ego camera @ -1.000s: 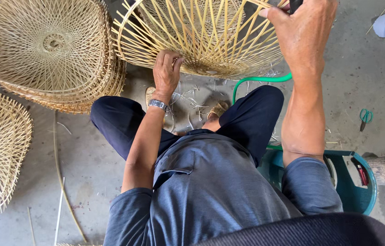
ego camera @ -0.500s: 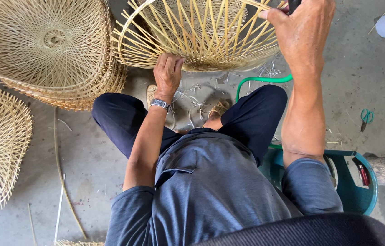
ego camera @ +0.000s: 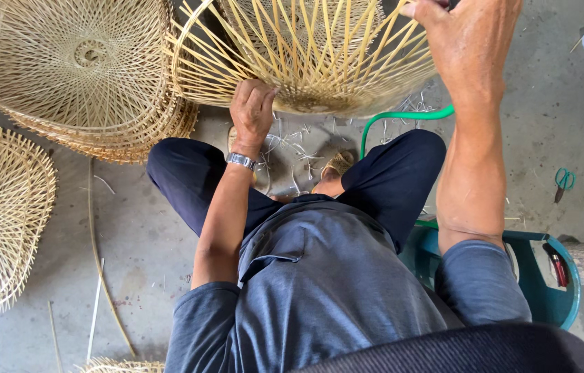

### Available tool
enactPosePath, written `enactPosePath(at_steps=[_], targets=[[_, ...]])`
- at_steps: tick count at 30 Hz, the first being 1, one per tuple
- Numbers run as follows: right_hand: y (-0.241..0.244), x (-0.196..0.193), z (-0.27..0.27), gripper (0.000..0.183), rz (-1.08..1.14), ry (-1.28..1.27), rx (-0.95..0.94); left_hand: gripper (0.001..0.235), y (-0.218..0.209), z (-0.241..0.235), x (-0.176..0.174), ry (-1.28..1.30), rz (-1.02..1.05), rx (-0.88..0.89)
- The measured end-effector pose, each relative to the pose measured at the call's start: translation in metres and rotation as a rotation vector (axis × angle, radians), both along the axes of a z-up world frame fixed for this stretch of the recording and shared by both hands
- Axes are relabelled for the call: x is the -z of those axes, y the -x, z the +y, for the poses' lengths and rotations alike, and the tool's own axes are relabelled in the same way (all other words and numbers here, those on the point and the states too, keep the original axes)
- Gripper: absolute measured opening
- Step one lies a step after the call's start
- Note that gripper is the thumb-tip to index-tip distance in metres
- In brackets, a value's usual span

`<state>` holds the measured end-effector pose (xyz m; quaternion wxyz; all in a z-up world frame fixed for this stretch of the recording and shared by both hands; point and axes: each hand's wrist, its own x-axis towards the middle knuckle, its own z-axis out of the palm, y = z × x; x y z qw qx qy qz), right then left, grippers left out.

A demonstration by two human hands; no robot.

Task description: The person uses a handheld blowtorch to apply heat to the surface of a woven basket. They rotate the basket and move the flame across its surface repeatedly, then place it back on a stack and repeat the process with another basket.

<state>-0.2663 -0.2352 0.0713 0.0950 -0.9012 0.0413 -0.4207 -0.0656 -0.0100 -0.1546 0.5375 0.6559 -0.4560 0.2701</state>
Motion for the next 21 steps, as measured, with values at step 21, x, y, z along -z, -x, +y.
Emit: enactPosePath(at_steps=[21], targets=[[0.004, 0.004, -0.016, 0.033, -0.003, -0.169, 0.168, 0.072, 0.004, 0.066, 0.017, -0.034, 0.219, -0.707]])
